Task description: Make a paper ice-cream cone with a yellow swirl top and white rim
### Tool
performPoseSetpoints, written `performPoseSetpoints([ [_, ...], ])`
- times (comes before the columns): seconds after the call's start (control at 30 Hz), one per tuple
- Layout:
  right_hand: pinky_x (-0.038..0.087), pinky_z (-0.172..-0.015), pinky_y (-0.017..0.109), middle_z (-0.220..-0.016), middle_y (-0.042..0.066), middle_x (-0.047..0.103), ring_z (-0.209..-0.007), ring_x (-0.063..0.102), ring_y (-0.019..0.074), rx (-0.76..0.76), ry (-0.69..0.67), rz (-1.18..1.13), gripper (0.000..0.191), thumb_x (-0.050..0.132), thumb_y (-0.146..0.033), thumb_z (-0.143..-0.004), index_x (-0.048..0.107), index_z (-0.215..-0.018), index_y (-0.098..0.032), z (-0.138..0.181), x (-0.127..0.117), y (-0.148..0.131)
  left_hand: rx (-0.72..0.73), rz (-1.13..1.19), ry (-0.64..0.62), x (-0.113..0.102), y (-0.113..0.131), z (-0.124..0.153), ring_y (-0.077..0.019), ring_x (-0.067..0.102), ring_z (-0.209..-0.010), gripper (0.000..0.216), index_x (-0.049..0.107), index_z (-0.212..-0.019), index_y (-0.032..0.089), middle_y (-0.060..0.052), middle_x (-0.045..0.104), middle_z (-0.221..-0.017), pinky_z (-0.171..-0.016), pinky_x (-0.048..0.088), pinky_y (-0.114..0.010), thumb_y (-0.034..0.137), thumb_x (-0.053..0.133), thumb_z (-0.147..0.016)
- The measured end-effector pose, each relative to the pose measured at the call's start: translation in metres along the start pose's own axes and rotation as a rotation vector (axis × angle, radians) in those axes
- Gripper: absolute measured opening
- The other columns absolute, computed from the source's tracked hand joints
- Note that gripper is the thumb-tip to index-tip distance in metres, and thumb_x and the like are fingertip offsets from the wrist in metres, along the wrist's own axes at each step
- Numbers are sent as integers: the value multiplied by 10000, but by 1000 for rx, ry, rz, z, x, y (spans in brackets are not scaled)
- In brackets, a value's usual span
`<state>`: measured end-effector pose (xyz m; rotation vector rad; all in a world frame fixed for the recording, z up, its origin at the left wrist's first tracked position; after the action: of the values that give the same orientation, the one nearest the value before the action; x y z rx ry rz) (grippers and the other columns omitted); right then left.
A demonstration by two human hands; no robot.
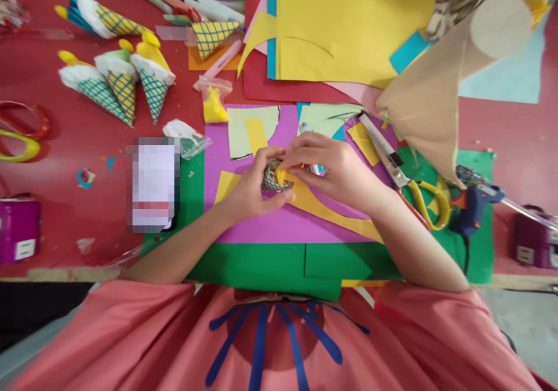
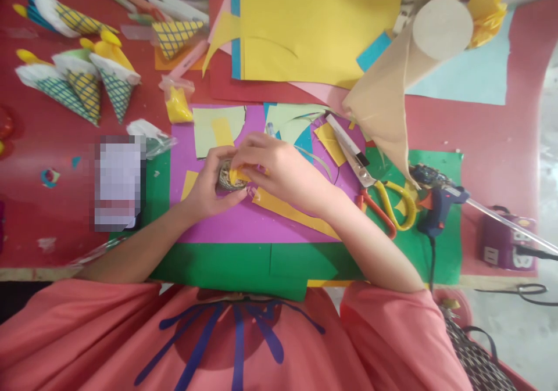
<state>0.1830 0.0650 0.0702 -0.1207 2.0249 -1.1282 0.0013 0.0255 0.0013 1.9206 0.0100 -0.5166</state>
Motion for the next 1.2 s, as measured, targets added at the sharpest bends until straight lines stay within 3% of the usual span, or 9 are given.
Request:
performPoseSetpoints([
  [0.33,557,-795,329,-1042,101,693,-935,664,174,-117,17,131,183,509,-128,-980,686,-959,-166,2,3,-3,-29,23,-8,-1,-2,3,-215,634,-1094,588,407,-1389,319,-75,597,-1250,-884,573,-361,562,598,-888],
  [0.47,560,-798,337,-1034,104,705,-928,671,179,-138,11,147,178,505,-143,-987,681,-966,-154,1,3,-4,-44,74,-23,-2,0,2,-204,657,-1028,520,444,-1363,302,-83,622,-1229,-829,576,-345,597,500,-938],
  [0.6,561,-811,327,-1027,98,720,-941,682,179,-197,13,174,194,488,-112,-984,679,-964,-142,1,3,-6,-77,111,20,-4,1,1,-211,660,-1056,464,525,-1305,274,-82,659,-1182,-874,563,-360,582,366,-996],
  [0.87,558,-823,357,-1016,102,701,-925,670,187,-203,-40,254,220,440,-105,-991,655,-999,-151,4,1,-9,-147,81,-45,-6,9,-4,-194,669,-912,445,600,-1169,215,-49,700,-1010,-784,528,-319,574,416,-980],
  [1.03,562,-834,360,-1007,108,700,-938,666,190,-207,-30,249,209,443,-130,-1002,650,-981,-149,3,3,-8,-113,25,-69,-6,13,-7,-152,604,-734,405,611,-1077,194,-20,658,-872,-656,474,-280,552,454,-973],
  [1.2,566,-831,345,-1008,93,708,-939,674,182,-218,18,231,203,438,-146,-1012,640,-1013,-159,3,6,-6,-147,78,-46,-5,11,-5,-173,610,-788,452,626,-1037,197,-46,658,-905,-726,498,-313,568,371,-996],
])
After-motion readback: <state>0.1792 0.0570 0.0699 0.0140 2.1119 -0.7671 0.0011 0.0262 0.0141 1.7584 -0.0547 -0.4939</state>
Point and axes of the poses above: each hand's wrist, its own z-axis away from the middle knuckle, its own x-axis out of the palm, y = z × x, the point moved 2 cm from there along -z, towards the middle knuckle
